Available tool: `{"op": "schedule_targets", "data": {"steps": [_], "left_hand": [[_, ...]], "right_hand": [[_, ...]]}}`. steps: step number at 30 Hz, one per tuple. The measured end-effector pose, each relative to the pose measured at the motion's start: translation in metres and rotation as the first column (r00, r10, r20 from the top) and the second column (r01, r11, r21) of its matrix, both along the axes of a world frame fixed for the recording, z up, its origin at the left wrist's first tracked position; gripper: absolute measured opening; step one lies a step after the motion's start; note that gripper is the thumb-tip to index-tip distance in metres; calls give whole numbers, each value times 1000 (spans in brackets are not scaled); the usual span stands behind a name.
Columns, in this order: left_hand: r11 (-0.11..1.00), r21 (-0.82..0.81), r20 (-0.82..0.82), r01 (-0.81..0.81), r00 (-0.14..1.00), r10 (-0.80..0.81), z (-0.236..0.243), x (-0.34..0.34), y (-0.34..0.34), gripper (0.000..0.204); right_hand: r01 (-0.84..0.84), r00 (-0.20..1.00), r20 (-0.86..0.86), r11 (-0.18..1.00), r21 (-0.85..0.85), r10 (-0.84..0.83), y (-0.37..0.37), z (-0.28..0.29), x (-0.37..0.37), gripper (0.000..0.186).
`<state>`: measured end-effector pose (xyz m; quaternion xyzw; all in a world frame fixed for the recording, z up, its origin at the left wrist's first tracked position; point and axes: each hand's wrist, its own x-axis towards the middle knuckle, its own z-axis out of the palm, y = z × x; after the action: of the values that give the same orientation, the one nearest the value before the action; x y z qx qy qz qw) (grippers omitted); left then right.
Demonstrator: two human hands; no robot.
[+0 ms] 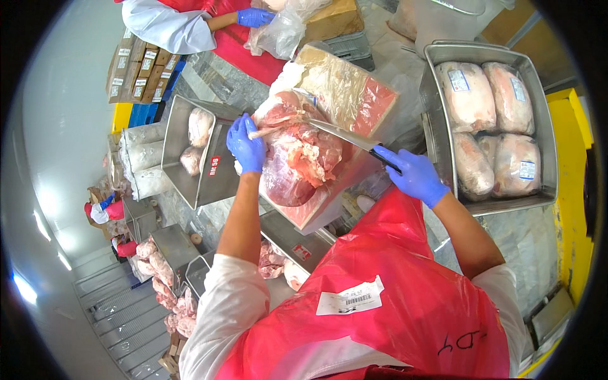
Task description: The person uses a knife to trim fat and connective tissue from a large piece of raw meat on a cutting board. They repeatedly cut and remove sections of fat, placing them aside.
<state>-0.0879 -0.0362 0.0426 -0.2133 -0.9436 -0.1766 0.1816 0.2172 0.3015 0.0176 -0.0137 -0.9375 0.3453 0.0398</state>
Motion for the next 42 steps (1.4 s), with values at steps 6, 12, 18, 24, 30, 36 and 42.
{"op": "schedule_targets", "data": {"steps": [6,12,18,24,30,36,42], "left_hand": [[995,-14,436,99,896,-83,21,64,24,31],[968,-222,518,116,855,16,27,43,54,43],[967,-252,499,35,861,99,24,36,70,29],[974,227,495,-24,864,-94,1,47,69,20],[878,465,519,-109,838,-171,-7,50,68,19],[839,522,547,-150,814,-195,-5,50,65,19],[832,523,578,-188,795,-184,-5,49,63,21]], "right_hand": [[-83,990,112,997,3,82,14,61,-2,52],[-103,981,163,995,2,102,15,78,-7,53],[-57,983,170,995,-78,70,13,62,6,52],[6,997,77,996,-88,1,14,65,8,47],[-58,997,50,998,35,57,21,101,-16,43],[-162,987,44,975,152,157,25,119,-56,41],[-285,958,53,925,251,281,24,148,-95,35]]}}
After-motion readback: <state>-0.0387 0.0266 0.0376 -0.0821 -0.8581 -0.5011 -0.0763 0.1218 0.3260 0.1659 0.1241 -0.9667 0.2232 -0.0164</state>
